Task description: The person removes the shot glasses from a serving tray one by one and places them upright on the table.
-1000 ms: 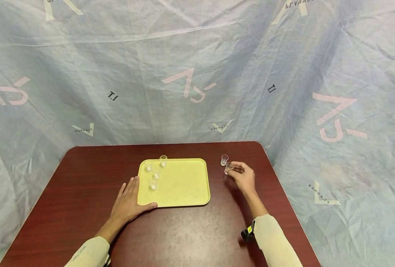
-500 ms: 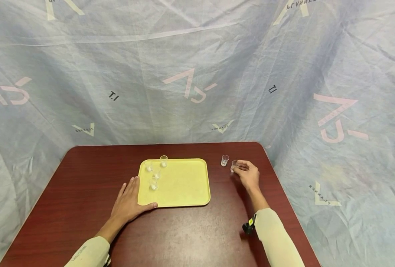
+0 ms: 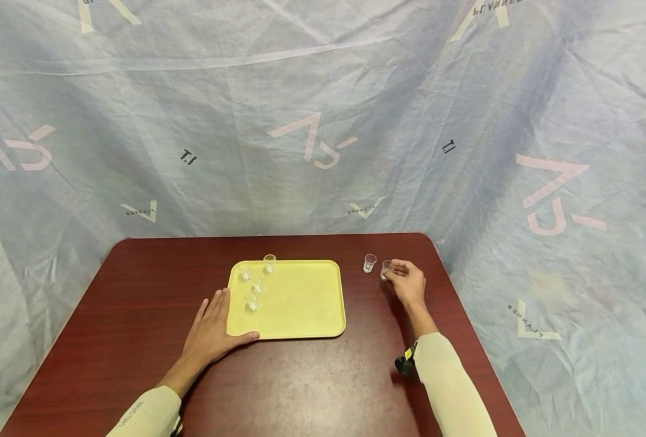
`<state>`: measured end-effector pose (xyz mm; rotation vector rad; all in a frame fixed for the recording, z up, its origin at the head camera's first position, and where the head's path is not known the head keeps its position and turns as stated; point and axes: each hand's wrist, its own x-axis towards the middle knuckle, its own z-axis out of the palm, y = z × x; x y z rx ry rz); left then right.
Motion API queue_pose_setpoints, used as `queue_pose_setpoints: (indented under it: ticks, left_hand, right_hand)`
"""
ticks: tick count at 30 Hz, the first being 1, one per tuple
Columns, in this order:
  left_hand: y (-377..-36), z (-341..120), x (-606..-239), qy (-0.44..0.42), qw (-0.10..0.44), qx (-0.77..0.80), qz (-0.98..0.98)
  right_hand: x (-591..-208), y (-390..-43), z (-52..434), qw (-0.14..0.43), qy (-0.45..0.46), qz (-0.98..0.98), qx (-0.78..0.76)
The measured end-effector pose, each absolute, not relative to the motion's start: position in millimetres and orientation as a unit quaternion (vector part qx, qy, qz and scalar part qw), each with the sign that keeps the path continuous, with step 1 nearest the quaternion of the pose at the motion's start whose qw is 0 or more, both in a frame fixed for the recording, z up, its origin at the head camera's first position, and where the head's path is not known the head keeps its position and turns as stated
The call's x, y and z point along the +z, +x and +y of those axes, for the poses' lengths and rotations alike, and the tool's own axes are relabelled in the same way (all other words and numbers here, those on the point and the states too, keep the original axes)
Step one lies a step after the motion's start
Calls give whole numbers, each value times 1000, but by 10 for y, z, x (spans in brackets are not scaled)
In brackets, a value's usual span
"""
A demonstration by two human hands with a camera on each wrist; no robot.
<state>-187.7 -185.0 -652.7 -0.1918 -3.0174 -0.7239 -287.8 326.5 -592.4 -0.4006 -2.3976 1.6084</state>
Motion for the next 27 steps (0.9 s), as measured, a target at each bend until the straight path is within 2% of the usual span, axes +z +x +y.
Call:
queue_pose_setpoints:
  ticks: [27]
  left_hand:
    - [-1859, -1825, -6479, -61, 15, -227, -972]
  right_hand:
    - [-6038, -3015, 3281, 140, -164, -804, 555]
